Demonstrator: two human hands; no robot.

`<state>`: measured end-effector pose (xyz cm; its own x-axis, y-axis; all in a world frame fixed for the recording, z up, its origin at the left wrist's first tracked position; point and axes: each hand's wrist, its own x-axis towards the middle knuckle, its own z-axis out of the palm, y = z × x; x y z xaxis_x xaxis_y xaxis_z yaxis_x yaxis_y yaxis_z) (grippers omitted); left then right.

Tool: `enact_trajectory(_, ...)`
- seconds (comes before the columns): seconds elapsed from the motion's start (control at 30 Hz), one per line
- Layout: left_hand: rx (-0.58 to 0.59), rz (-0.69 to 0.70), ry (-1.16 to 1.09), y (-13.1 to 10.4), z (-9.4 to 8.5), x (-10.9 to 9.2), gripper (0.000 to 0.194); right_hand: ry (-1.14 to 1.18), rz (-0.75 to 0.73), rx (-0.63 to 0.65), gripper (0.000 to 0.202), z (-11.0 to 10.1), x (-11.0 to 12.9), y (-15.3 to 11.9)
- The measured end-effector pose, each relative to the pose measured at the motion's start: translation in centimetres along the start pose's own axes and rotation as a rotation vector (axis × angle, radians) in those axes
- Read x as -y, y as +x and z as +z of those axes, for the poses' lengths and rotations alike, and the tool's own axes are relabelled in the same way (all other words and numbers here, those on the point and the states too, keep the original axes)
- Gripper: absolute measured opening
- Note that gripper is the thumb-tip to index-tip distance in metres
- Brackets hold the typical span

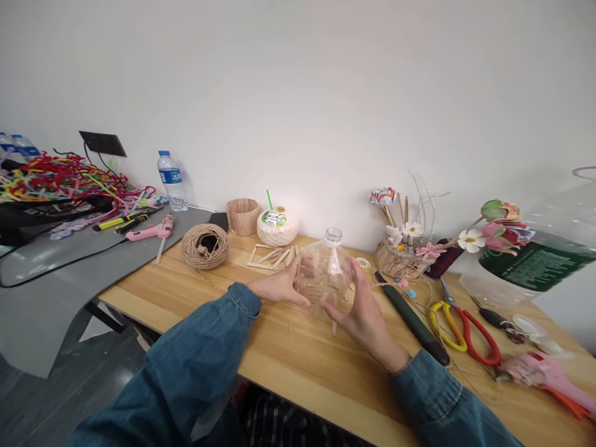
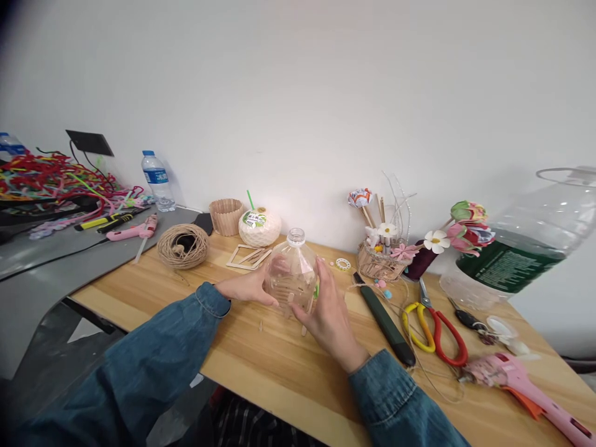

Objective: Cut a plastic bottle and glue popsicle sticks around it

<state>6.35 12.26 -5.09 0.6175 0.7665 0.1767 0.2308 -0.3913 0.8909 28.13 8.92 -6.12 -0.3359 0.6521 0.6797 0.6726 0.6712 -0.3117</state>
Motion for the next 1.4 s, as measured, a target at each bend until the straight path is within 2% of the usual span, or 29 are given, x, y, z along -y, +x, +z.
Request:
enact_trajectory(0.43,0.024,0.045,0.011,0.1,0.16,-0.36,0.104,0.081,-0.008,-0.009,0.088,0.03,0.07,-0.05)
enact_trajectory(0.63,0.028,0.022,0.064,-0.02,0.07,-0.12,0.106,0.091,-0.014,-0.021,0.088,0.32,-0.06,-0.12)
enact_trajectory(1.4,0.003,-0.008,-0.017,0.1,0.36,-0.58,0.112,0.055,-0.036,-0.03,0.088,0.18,0.27,0.1)
